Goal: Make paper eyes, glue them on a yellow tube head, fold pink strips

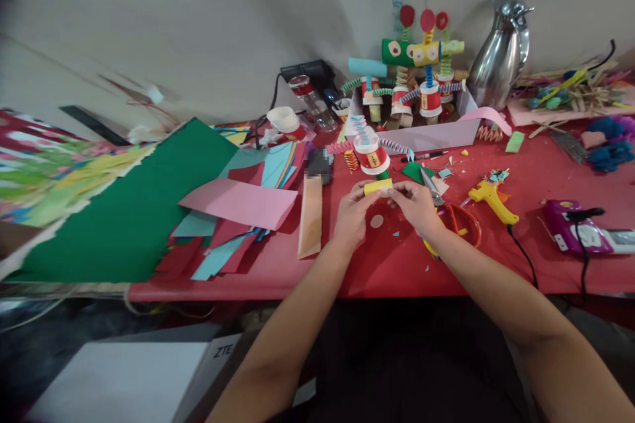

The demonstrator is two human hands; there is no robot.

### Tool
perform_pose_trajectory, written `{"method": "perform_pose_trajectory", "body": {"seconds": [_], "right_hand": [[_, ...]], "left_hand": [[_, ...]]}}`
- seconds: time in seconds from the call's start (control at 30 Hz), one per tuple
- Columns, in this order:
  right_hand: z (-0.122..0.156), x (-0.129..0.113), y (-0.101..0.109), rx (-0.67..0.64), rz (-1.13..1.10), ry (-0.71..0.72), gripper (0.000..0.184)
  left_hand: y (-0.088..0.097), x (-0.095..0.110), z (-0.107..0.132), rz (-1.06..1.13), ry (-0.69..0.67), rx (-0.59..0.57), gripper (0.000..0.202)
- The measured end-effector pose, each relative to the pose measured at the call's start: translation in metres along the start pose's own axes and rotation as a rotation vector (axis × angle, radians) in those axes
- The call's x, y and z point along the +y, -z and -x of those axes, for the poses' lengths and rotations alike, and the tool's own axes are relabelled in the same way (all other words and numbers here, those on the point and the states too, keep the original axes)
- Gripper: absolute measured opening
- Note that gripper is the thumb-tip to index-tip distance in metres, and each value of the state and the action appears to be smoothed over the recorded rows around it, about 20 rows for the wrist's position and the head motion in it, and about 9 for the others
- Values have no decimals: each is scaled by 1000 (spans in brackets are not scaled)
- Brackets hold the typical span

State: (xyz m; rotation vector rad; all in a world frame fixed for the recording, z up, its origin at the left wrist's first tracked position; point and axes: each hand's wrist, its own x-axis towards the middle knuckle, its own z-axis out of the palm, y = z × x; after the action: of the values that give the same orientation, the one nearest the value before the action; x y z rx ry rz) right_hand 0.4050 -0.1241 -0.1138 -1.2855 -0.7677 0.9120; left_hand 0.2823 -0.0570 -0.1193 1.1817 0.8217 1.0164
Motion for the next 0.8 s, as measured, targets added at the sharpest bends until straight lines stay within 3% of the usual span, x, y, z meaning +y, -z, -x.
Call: {"method": "perform_pose_trajectory", "body": {"seconds": [0.8], "right_hand": [[-2, -1, 2, -2, 54, -56, 26]], "left_hand": [[4, 4, -2, -25, 39, -80, 14]]}}
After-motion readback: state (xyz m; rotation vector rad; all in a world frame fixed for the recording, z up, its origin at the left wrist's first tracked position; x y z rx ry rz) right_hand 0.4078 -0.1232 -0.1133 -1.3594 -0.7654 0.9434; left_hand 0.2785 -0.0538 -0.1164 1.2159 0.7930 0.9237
